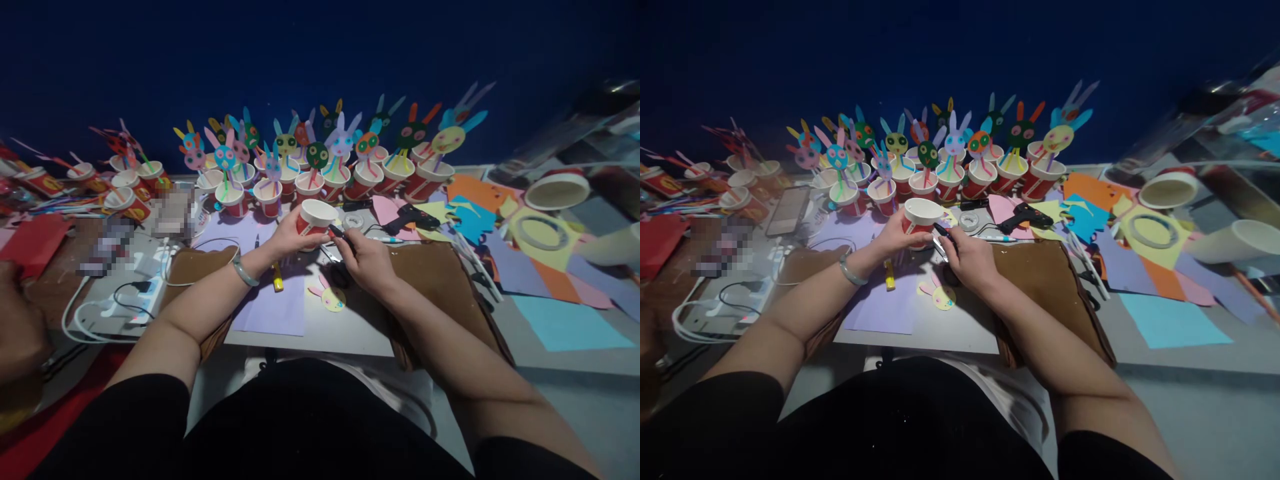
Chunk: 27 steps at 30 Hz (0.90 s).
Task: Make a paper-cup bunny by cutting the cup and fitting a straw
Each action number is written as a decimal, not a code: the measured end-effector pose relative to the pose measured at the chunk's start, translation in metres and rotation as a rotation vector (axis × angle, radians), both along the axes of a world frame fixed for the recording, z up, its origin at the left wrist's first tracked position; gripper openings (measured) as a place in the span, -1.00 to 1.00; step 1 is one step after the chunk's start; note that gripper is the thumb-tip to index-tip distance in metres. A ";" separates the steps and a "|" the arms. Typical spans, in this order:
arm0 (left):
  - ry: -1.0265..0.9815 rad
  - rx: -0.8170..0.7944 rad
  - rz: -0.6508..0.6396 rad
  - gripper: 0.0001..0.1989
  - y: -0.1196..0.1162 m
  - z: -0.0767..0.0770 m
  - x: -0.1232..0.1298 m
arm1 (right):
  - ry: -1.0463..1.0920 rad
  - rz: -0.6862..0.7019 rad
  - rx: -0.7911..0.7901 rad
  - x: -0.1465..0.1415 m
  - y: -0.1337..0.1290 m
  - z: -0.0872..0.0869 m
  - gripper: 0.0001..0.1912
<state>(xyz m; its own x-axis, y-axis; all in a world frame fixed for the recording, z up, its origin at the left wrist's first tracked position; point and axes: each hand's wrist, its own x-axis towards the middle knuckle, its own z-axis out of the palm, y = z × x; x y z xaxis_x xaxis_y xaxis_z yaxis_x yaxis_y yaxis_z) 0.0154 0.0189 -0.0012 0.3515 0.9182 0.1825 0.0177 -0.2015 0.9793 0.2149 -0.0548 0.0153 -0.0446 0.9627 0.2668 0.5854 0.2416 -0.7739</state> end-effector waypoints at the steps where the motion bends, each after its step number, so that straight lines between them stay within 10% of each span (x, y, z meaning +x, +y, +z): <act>1: -0.010 0.003 -0.008 -0.06 -0.001 0.001 0.001 | 0.039 0.019 -0.021 0.000 0.000 0.000 -0.63; 8: -0.052 -0.014 -0.019 -0.06 -0.001 0.006 0.001 | 0.762 0.318 -0.677 -0.001 0.004 0.005 -0.41; 15: -0.028 -0.042 -0.001 -0.03 0.000 0.000 -0.001 | 0.236 0.091 -0.100 -0.004 0.002 0.000 -0.47; 22: 0.005 -0.035 -0.016 -0.01 0.000 0.001 -0.001 | 0.728 0.309 -0.690 -0.002 0.006 0.004 -0.41; 27: 0.061 0.015 -0.049 -0.01 0.001 -0.003 -0.002 | 0.158 0.122 -0.130 -0.001 0.004 -0.004 -0.53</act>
<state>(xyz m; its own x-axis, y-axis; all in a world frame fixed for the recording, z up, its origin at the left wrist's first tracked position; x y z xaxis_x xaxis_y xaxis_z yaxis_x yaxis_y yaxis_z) 0.0137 0.0197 -0.0039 0.4068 0.8969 0.1735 0.0668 -0.2187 0.9735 0.2144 -0.0509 0.0116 -0.1305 0.9794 0.1543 0.4266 0.1960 -0.8830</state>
